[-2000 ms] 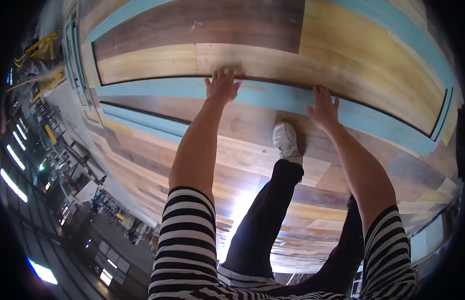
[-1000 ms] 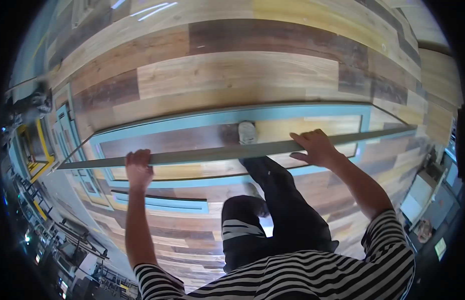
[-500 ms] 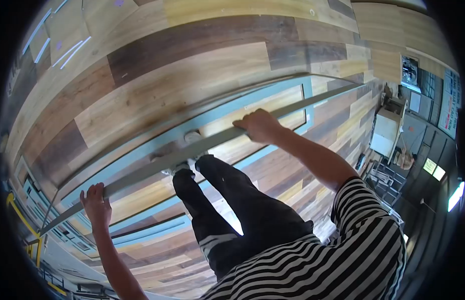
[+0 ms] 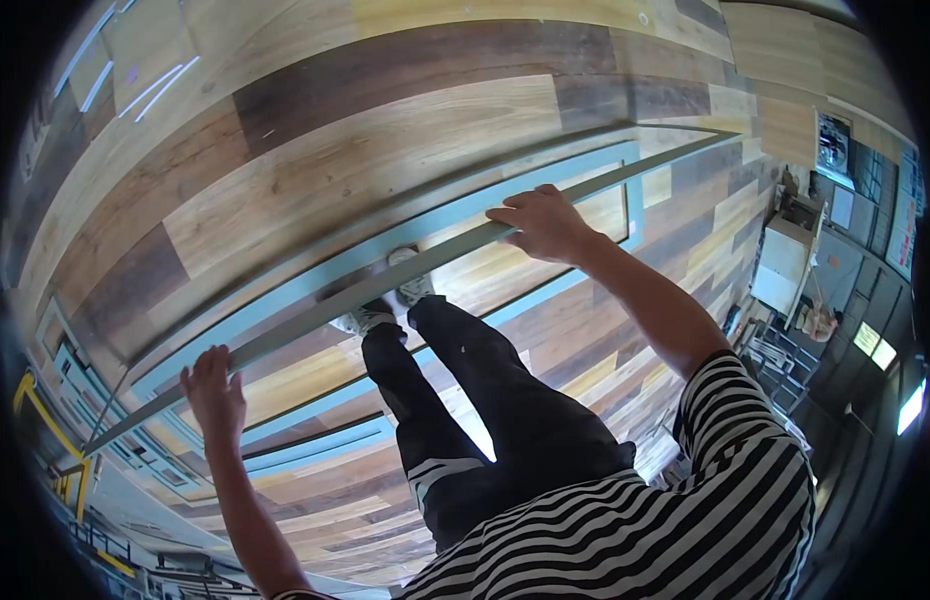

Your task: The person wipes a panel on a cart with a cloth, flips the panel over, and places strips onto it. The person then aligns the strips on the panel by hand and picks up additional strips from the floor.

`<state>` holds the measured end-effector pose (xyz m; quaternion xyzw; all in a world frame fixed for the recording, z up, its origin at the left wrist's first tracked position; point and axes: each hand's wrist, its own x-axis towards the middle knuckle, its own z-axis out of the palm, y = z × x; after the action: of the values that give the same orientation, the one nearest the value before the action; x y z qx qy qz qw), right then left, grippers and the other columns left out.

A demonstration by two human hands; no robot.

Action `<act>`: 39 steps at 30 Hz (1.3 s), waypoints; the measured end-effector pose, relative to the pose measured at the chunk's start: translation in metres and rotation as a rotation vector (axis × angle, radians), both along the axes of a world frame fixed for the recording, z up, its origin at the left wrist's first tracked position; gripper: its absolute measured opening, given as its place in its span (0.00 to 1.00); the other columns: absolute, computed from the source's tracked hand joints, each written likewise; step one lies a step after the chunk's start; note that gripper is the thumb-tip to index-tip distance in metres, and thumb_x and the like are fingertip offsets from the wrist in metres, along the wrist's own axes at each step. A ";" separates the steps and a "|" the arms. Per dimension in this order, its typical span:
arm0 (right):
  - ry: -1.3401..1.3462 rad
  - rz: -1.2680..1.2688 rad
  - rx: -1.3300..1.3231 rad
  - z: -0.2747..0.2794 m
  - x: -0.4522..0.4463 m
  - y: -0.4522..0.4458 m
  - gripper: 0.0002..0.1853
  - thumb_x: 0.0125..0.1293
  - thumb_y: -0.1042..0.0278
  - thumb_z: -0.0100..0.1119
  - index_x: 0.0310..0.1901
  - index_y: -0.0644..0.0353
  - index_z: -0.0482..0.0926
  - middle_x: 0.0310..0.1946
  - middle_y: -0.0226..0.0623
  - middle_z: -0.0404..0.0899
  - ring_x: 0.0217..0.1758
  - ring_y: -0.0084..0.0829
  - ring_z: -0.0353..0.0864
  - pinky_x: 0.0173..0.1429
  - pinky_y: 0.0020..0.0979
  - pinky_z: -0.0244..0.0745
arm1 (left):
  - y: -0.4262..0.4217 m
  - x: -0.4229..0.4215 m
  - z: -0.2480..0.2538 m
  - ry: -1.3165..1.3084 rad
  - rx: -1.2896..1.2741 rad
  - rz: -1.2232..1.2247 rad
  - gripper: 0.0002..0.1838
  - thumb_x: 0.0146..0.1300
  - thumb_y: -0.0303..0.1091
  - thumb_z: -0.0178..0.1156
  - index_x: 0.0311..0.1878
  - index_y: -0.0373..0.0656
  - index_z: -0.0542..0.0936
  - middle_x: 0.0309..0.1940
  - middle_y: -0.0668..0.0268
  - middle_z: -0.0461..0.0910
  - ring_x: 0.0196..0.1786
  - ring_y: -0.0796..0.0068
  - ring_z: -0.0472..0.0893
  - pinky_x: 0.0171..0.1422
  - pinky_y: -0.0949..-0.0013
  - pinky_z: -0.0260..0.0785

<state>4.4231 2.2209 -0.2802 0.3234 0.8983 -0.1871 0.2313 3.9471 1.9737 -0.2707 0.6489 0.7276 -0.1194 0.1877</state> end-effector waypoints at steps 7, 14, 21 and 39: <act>-0.139 -0.010 -0.191 -0.015 -0.016 -0.001 0.15 0.61 0.64 0.59 0.50 0.48 0.79 0.35 0.42 0.80 0.41 0.47 0.81 0.48 0.48 0.73 | -0.014 -0.006 -0.023 -0.155 -0.023 0.062 0.15 0.52 0.23 0.58 0.45 0.48 0.77 0.36 0.63 0.82 0.45 0.58 0.80 0.54 0.53 0.66; 0.100 -0.117 -0.172 0.035 -0.028 -0.008 0.27 0.54 0.64 0.68 0.58 0.53 0.75 0.43 0.40 0.81 0.47 0.41 0.79 0.59 0.44 0.67 | -0.008 0.002 0.015 -0.042 0.103 0.079 0.23 0.54 0.27 0.61 0.55 0.50 0.75 0.47 0.63 0.80 0.55 0.65 0.77 0.65 0.50 0.58; 0.175 -0.091 -0.284 0.007 -0.062 -0.015 0.22 0.55 0.66 0.67 0.54 0.55 0.79 0.39 0.43 0.81 0.45 0.44 0.79 0.54 0.40 0.70 | -0.008 0.007 -0.014 -0.100 -0.119 0.190 0.17 0.57 0.26 0.60 0.51 0.51 0.78 0.45 0.65 0.82 0.56 0.66 0.78 0.68 0.48 0.56; 0.177 -0.026 -0.219 -0.012 -0.069 -0.028 0.19 0.55 0.76 0.61 0.51 0.60 0.80 0.36 0.45 0.80 0.40 0.47 0.80 0.46 0.42 0.74 | -0.004 0.035 -0.005 -0.052 -0.004 0.167 0.19 0.58 0.32 0.63 0.54 0.50 0.74 0.45 0.66 0.80 0.58 0.66 0.75 0.68 0.40 0.53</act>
<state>4.3543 2.1933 -0.2922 0.2898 0.8851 -0.3150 0.1826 3.9825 1.9698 -0.2761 0.5884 0.7739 -0.0879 0.2171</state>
